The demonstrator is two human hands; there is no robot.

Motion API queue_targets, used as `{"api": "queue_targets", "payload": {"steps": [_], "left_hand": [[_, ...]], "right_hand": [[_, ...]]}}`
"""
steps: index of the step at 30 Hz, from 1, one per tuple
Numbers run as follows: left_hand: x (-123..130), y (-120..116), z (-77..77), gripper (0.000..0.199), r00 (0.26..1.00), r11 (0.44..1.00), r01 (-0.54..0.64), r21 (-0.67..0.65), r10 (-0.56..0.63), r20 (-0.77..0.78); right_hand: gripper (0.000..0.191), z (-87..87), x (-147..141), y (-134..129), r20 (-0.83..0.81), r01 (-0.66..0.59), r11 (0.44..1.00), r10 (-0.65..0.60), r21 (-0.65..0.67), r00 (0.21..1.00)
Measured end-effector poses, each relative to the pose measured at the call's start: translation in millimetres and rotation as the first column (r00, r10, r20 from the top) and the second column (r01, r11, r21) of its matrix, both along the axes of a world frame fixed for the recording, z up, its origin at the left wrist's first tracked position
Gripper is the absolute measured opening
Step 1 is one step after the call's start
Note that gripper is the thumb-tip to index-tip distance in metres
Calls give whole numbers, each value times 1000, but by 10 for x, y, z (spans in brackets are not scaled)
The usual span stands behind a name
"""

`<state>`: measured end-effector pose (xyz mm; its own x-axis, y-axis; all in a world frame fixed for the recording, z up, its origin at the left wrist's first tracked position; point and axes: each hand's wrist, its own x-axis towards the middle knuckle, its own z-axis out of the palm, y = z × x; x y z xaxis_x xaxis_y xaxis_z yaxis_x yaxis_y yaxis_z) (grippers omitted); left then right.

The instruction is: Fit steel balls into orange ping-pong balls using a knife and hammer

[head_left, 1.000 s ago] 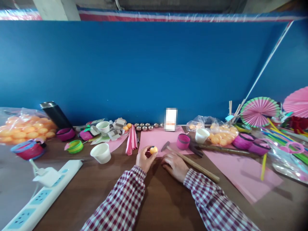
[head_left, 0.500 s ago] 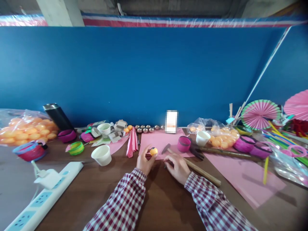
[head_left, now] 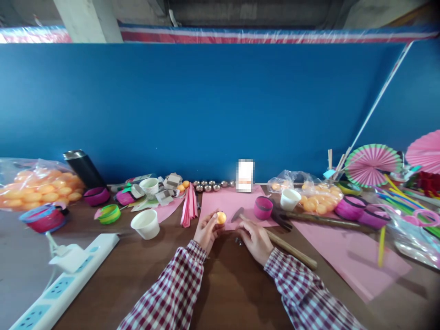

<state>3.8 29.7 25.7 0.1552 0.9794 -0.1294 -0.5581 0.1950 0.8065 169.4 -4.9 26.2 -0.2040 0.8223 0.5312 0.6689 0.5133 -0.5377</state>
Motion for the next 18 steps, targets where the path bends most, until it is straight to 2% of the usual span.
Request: {"api": "queue_targets", "payload": {"steps": [9,14,18], "left_hand": [[24,-21,-32,45,998,994,20,111,-13,-60],[50,-30,-64,46,996,990,28,137,-15,-93],[74,-48,-79,47,991,988,45,146,-27,-128]], "right_hand": [[11,28,-21,-14,-140,-13,1000,9,-26,990],[16,66,-11,-29,-250,-44,993,15,-111,968],[19,64,15,-6,-397,-56,980,-25,-190,918]]}}
